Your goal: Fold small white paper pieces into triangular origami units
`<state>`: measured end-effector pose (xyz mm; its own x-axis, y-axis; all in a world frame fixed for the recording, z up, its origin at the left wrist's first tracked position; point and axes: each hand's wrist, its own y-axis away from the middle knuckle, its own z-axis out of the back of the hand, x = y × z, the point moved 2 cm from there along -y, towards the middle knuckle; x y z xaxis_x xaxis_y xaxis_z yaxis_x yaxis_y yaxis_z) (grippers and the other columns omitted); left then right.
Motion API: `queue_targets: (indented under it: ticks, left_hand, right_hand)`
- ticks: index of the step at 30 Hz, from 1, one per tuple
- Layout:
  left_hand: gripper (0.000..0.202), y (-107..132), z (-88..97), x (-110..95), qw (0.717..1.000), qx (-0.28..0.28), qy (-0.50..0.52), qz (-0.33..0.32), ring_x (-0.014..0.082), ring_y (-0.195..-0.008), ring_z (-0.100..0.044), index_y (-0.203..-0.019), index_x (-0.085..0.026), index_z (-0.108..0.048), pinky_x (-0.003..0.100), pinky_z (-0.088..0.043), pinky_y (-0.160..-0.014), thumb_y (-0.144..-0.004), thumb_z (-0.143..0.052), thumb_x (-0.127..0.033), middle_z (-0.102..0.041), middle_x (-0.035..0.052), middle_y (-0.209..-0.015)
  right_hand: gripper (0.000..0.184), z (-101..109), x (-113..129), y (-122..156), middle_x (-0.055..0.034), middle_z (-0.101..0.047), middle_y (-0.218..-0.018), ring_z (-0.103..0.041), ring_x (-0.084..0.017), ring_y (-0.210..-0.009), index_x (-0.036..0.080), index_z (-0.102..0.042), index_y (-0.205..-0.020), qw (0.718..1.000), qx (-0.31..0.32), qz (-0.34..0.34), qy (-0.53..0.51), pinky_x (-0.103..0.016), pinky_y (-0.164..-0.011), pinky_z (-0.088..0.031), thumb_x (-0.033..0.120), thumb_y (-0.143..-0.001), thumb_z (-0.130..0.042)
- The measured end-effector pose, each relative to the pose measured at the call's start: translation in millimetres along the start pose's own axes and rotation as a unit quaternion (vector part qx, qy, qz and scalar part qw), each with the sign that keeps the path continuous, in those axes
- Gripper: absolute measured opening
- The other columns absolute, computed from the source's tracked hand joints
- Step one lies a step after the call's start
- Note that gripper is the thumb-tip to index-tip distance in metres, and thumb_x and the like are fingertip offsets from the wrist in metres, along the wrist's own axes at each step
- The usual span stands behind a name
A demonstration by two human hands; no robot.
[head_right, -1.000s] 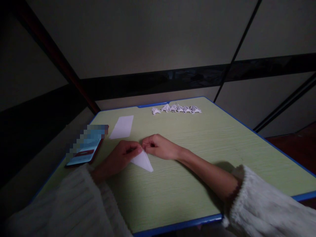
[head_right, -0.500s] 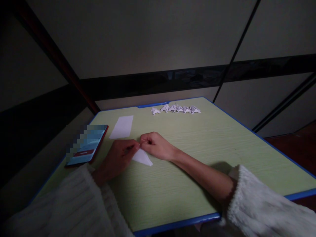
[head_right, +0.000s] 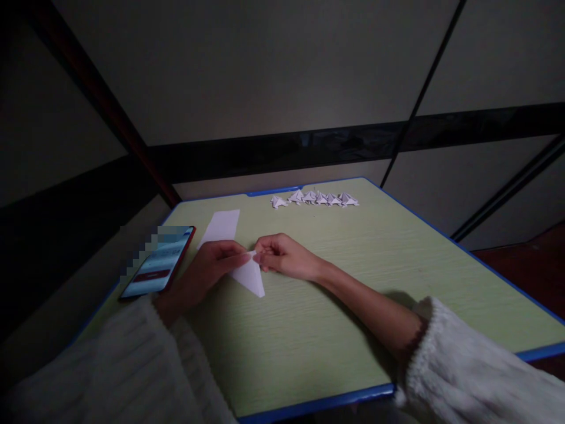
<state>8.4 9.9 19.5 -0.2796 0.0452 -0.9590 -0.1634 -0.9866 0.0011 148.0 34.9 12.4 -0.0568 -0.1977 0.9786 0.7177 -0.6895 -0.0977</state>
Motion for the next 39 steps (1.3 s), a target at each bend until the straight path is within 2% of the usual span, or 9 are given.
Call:
queue_targets:
  ticks: [3,5,8,11,15,22,27,30,39]
  left_hand:
    - [0.015,0,0.2,4,0.989,-0.042,0.137,0.027,0.0075,-0.050,-0.045,-0.063,-0.011,-0.056,0.018,-0.032,-0.048,-0.056,-0.063,-0.022,-0.054,-0.0026,-0.054]
    - [0.021,0,-1.3,9,0.969,-0.078,0.230,0.047,0.0078,-0.052,-0.048,-0.071,-0.012,-0.055,0.018,-0.034,-0.049,-0.054,-0.065,-0.019,-0.057,-0.0018,-0.058]
    - [0.030,-1,-3.9,13,0.935,-0.124,0.330,0.042,0.0077,-0.057,-0.052,-0.080,-0.013,-0.054,0.018,-0.038,-0.054,-0.053,-0.065,-0.013,-0.058,-0.0020,-0.063]
    - [0.023,-1,-9.0,13,0.925,-0.107,0.364,0.035,0.0075,-0.059,-0.053,-0.077,-0.014,-0.055,0.017,-0.041,-0.057,-0.055,-0.063,-0.012,-0.059,-0.0021,-0.064]
    - [0.010,1,-13.3,11,0.952,-0.104,0.288,0.022,0.0083,-0.054,-0.052,-0.065,-0.013,-0.057,0.018,-0.040,-0.052,-0.059,-0.061,-0.019,-0.059,-0.0014,-0.059]
    - [0.018,3,-8.3,13,0.982,-0.118,0.148,0.008,0.0106,-0.051,-0.052,-0.061,-0.010,-0.059,0.021,-0.039,-0.049,-0.057,-0.063,-0.028,-0.060,0.0004,-0.055]
    - [0.017,5,-5.9,9,0.989,-0.123,0.080,0.012,0.0122,-0.053,-0.052,-0.061,-0.011,-0.062,0.022,-0.040,-0.049,-0.054,-0.064,-0.026,-0.061,0.0010,-0.057]
    - [0.014,7,-5.9,4,0.990,-0.130,0.045,0.015,0.0132,-0.056,-0.052,-0.061,-0.012,-0.063,0.023,-0.040,-0.051,-0.054,-0.064,-0.024,-0.061,0.0021,-0.058]
    - [0.011,10,-6.1,0,0.986,-0.165,0.020,-0.021,0.0102,-0.048,-0.048,-0.058,-0.013,-0.063,0.020,-0.036,-0.044,-0.055,-0.063,-0.024,-0.059,0.0000,-0.053]
  right_hand:
    - [0.015,-2,0,-1,0.0052,-0.043,-0.049,-0.034,-0.003,-0.041,0.012,-0.044,-0.062,0.999,-0.044,0.001,-0.029,-0.017,-0.039,-0.024,0.021,-0.073,-0.046]
    - [0.016,-5,-1,-2,0.0052,-0.043,-0.048,-0.037,-0.003,-0.041,0.012,-0.045,-0.062,0.997,-0.058,0.007,-0.043,-0.017,-0.040,-0.027,0.024,-0.073,-0.047]
    - [0.019,-8,-1,-3,0.0047,-0.044,-0.049,-0.039,-0.004,-0.042,0.013,-0.045,-0.063,0.994,-0.084,0.019,-0.061,-0.017,-0.041,-0.029,0.028,-0.072,-0.049]
    - [0.021,-9,0,-3,0.0040,-0.046,-0.050,-0.040,-0.004,-0.043,0.013,-0.044,-0.063,0.990,-0.114,0.030,-0.073,-0.018,-0.043,-0.032,0.031,-0.072,-0.050]
    - [0.022,-11,2,-3,0.0032,-0.046,-0.051,-0.041,-0.005,-0.043,0.013,-0.043,-0.064,0.990,-0.111,0.029,-0.077,-0.019,-0.044,-0.033,0.032,-0.072,-0.050]
    - [0.018,-9,4,0,0.0021,-0.045,-0.054,-0.037,-0.004,-0.045,0.012,-0.043,-0.063,0.998,-0.055,0.007,-0.035,-0.018,-0.044,-0.029,0.021,-0.079,-0.038]
    - [0.019,-5,8,5,0.0041,-0.038,-0.053,-0.032,-0.004,-0.046,0.013,-0.041,-0.061,0.997,-0.020,0.017,0.068,-0.018,-0.044,-0.024,0.015,-0.079,-0.034]
    - [0.018,-4,10,6,0.0044,-0.037,-0.053,-0.031,-0.005,-0.047,0.014,-0.040,-0.059,0.994,-0.021,0.025,0.106,-0.018,-0.045,-0.024,0.013,-0.077,-0.035]
    - [0.018,-13,8,3,0.0049,-0.033,-0.050,-0.028,-0.005,-0.045,0.016,-0.036,-0.055,0.998,-0.063,0.015,0.024,-0.020,-0.043,-0.021,0.013,-0.073,-0.034]
